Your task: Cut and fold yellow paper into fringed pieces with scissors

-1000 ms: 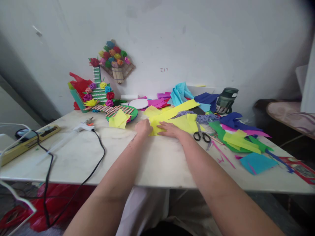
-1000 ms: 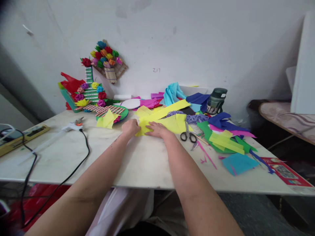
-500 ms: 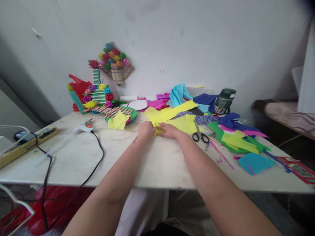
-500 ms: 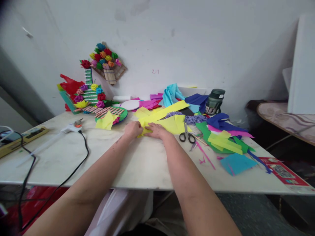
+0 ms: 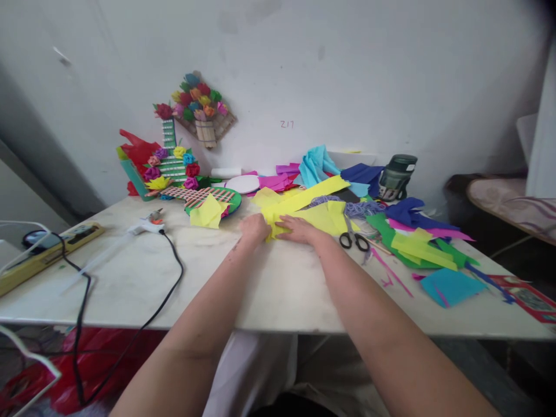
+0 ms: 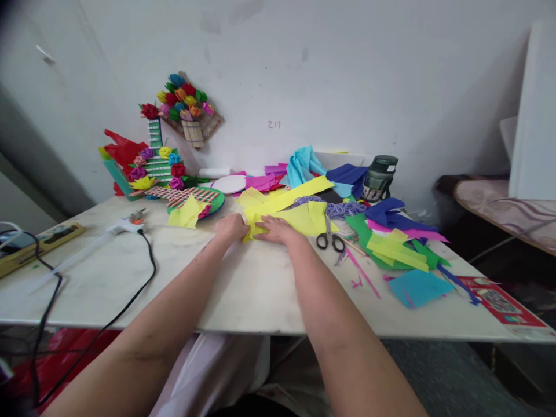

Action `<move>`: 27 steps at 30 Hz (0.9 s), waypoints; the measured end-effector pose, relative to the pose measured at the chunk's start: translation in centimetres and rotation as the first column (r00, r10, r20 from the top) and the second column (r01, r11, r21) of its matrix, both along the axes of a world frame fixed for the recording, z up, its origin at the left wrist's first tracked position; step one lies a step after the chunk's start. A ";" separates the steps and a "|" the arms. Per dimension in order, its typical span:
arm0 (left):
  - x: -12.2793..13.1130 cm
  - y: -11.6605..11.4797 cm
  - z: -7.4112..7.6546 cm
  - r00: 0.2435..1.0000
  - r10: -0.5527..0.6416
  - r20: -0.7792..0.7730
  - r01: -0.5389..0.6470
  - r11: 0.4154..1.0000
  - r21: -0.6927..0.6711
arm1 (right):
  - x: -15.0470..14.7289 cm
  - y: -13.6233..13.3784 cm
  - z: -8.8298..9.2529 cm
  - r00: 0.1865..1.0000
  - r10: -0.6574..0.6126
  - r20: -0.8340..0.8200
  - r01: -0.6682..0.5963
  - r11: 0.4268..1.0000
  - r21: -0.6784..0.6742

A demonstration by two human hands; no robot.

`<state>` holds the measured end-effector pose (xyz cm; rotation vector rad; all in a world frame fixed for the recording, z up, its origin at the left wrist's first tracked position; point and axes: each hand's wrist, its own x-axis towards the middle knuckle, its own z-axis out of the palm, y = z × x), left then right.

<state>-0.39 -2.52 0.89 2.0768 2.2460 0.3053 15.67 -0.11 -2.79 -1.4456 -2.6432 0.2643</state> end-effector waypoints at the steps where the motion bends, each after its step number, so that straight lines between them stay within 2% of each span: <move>1: 0.1 0.0 -0.1 1.000 -0.002 -0.004 0.002 1.000 0.001 | 0.0 0.0 0.0 1.000 -0.002 -0.002 0.002 1.000 0.001; 10: 0.1 0.1 -0.2 0.999 -0.022 -0.050 0.023 0.999 0.022 | 0.0 -0.3 0.3 1.000 -0.001 -0.013 0.001 1.000 -0.011; 16: -0.1 -0.2 0.2 0.991 -0.092 -0.094 0.098 0.993 0.062 | -0.1 -0.5 0.4 1.000 -0.016 -0.014 0.016 1.000 -0.021; 27: -0.5 0.4 -0.1 0.995 -0.058 0.079 0.058 0.998 -0.002 | -0.1 -0.5 0.4 1.000 -0.014 -0.008 0.014 1.000 -0.025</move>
